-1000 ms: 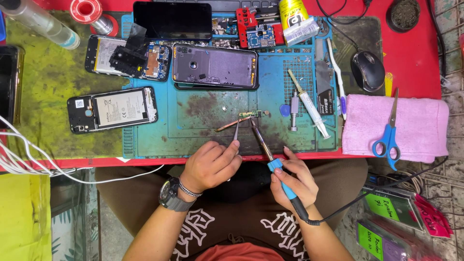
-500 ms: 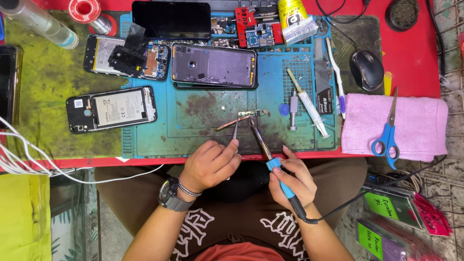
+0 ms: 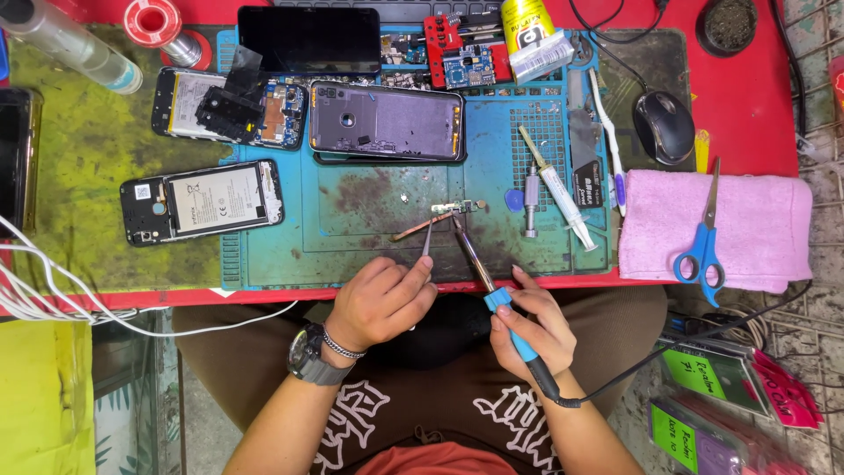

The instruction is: Soldering and repairing a small circuit board from a mobile phone using a heat gun, tweezers, and a soldering iron.

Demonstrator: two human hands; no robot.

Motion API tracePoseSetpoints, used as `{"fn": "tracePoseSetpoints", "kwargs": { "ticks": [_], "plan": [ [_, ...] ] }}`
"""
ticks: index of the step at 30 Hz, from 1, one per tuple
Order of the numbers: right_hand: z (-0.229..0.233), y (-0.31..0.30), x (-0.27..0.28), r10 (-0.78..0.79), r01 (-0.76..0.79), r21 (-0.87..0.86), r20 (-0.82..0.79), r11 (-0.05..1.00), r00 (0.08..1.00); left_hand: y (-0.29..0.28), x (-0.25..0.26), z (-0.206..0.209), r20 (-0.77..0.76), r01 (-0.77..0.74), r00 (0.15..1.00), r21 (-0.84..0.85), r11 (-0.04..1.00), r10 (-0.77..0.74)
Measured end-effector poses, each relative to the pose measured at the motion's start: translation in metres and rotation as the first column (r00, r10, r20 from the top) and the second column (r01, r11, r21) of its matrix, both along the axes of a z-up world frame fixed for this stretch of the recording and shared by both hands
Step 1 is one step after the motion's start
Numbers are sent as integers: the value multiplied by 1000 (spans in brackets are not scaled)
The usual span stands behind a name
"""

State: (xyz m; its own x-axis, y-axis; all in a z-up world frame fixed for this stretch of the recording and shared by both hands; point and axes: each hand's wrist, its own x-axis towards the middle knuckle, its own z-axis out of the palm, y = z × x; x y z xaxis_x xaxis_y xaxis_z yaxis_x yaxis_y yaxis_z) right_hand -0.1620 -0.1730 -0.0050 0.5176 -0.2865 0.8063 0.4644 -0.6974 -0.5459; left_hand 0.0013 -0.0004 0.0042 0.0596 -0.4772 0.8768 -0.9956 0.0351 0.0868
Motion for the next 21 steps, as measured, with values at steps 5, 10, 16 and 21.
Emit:
{"fn": "tracePoseSetpoints", "kwargs": {
  "ticks": [5, 10, 16, 21],
  "plan": [
    [-3, -1, -5, -5, 4, 43, 19, 999, 1000, 1, 0, 1, -4, 29, 1000, -11, 1000, -29],
    [-3, -1, -5, -6, 5, 47, 21, 999, 1000, 1, 1, 0, 8, 50, 999, -4, 999, -50],
    [-7, -1, -7, -7, 6, 48, 17, 999, 1000, 0, 1, -1, 17, 31, 999, 0, 1000, -31],
    [-9, -1, -8, -6, 6, 32, 1, 999, 1000, 0, 0, -2, 4, 27, 1000, -4, 1000, -27]
  ]
}}
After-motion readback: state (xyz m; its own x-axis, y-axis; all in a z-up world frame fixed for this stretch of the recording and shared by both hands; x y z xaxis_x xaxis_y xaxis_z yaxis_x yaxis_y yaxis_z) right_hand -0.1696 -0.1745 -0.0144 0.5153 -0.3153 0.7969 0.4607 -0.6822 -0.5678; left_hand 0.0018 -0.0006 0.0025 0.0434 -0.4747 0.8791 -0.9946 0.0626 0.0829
